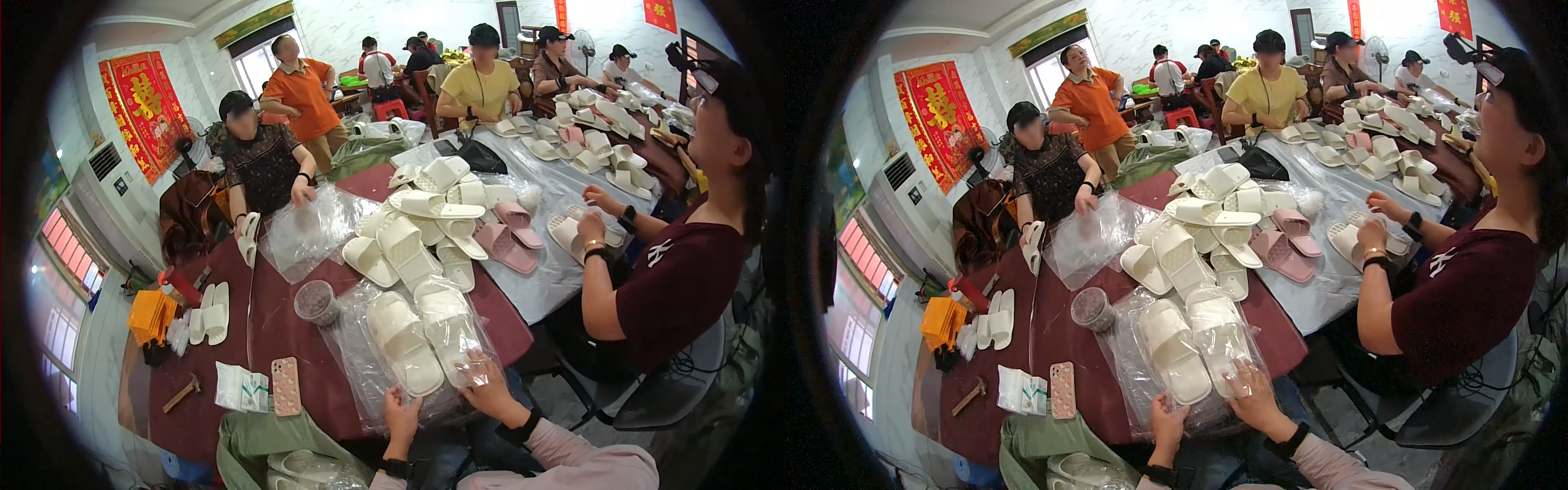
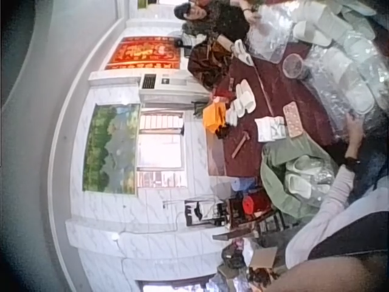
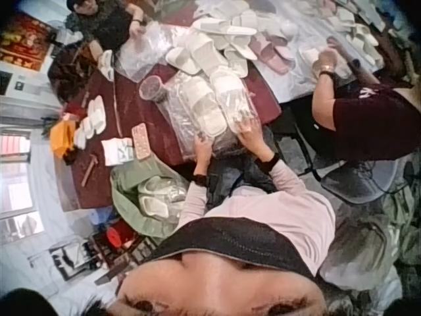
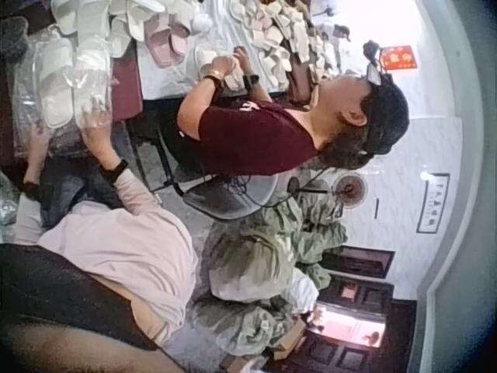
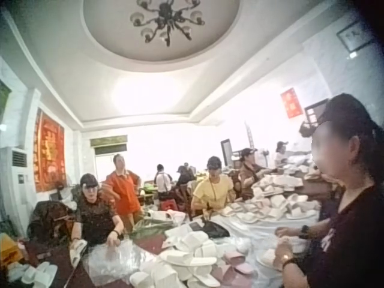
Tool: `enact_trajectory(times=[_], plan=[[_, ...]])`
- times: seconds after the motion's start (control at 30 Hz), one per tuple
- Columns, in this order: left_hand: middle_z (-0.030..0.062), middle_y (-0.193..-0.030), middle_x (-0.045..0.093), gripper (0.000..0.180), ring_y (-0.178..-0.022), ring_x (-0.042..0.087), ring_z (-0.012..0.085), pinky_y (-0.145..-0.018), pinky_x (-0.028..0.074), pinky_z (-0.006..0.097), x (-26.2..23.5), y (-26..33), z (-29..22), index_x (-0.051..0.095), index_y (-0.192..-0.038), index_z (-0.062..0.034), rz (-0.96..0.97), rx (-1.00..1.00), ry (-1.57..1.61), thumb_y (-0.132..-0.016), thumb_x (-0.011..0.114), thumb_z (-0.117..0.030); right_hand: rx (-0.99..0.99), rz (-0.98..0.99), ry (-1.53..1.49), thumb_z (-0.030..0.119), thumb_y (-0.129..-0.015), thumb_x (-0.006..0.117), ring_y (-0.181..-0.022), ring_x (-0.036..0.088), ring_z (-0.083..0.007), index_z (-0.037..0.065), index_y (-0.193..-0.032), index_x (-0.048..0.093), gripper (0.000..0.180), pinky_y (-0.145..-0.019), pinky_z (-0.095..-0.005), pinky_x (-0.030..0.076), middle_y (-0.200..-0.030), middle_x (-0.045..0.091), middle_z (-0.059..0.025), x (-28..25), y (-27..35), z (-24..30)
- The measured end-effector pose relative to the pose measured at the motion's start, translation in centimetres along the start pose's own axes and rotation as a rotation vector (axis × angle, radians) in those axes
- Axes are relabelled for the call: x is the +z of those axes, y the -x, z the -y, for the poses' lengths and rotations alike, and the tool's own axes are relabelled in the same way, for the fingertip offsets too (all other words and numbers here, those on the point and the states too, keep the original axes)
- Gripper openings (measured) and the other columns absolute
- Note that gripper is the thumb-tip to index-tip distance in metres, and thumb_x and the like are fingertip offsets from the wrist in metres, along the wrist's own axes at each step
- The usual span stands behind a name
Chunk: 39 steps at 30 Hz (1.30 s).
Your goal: Packing white slippers into plastic bags.
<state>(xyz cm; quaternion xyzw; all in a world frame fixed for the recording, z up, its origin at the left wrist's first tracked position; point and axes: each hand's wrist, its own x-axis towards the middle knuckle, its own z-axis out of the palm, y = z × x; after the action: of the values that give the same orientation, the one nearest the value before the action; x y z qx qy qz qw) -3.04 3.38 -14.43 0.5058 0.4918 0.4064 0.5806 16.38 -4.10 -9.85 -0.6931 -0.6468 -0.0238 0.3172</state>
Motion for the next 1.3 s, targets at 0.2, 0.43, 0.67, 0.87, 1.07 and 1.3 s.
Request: enact_trajectory(times=[0.2, 0.43, 0.67, 0.87, 1.07, 1.3], plan=[[0.0148, -0.116, 0.052, 0.055, -0.105, 0.053, 0.0214, -0.090, 0.043, 0.032, -0.1, -0.2, 0.7, 0.037, -0.121, 0.0012, -0.007, 0.016, -0.110, -0.075, 0.067, 0.004, 0.116, -0.200, -0.088, 0.012, -0.063, 0.074, -0.104, 0.051, -0.0330, 0.007, -0.099, 0.059, 0.040, -0.084, -0.0449, 0.044, -0.107, 0.053, -0.0133, 1.3, -0.1, 0.9], [0.0144, -0.114, 0.053, 0.054, -0.104, 0.053, 0.0201, -0.091, 0.042, 0.031, 0.3, 0.0, -0.1, 0.038, -0.118, 0.0022, 0.003, 0.071, -0.107, -0.074, 0.068, 0.002, 0.015, -0.215, -0.083, 0.009, -0.064, 0.070, -0.101, 0.051, -0.0337, 0.006, -0.100, 0.058, 0.038, -0.081, -0.0445, 0.045, -0.106, 0.054, -0.0146, 2.3, -0.2, 0.2], [0.0142, -0.111, 0.054, 0.054, -0.102, 0.054, 0.0199, -0.089, 0.042, 0.030, 0.7, 0.4, -1.4, 0.039, -0.118, 0.0020, -0.019, 0.064, -0.142, -0.073, 0.069, 0.001, 0.092, -0.251, -0.028, 0.007, -0.068, 0.064, -0.099, 0.050, -0.0349, 0.004, -0.098, 0.057, 0.031, -0.084, -0.0421, 0.045, -0.102, 0.054, -0.0162, 1.9, -0.2, -0.2], [0.0140, -0.112, 0.054, 0.055, -0.102, 0.053, 0.0200, -0.088, 0.042, 0.030, 0.3, 0.0, -0.2, 0.039, -0.119, 0.0006, -0.021, 0.033, -0.128, -0.073, 0.070, 0.000, 0.153, -0.215, 0.016, 0.010, -0.066, 0.067, -0.088, 0.051, -0.0328, 0.003, -0.082, 0.057, 0.021, -0.078, -0.0417, 0.044, -0.088, 0.054, -0.0146, 1.8, -0.2, 0.2], [0.0138, -0.114, 0.053, 0.054, -0.103, 0.053, 0.0196, -0.089, 0.042, 0.030, 0.5, 0.2, -0.8, 0.039, -0.118, -0.0002, 0.007, 0.027, -0.072, -0.073, 0.068, 0.002, 0.172, -0.205, 0.013, 0.011, -0.065, 0.070, -0.074, 0.053, -0.0286, 0.007, -0.066, 0.055, 0.015, -0.068, -0.0397, 0.045, -0.070, 0.053, -0.0084, 2.1, 0.0, 0.2], [0.0146, -0.111, 0.053, 0.053, -0.103, 0.052, 0.0201, -0.089, 0.041, 0.029, 0.8, 0.6, -2.0, 0.037, -0.118, 0.0015, 0.029, -0.029, -0.008, -0.076, 0.068, -0.001, 0.161, -0.226, 0.010, 0.017, -0.067, 0.071, -0.071, 0.056, -0.0269, 0.007, -0.070, 0.060, 0.015, -0.062, -0.0391, 0.047, -0.071, 0.058, -0.0065, 2.6, 0.3, -0.3]])
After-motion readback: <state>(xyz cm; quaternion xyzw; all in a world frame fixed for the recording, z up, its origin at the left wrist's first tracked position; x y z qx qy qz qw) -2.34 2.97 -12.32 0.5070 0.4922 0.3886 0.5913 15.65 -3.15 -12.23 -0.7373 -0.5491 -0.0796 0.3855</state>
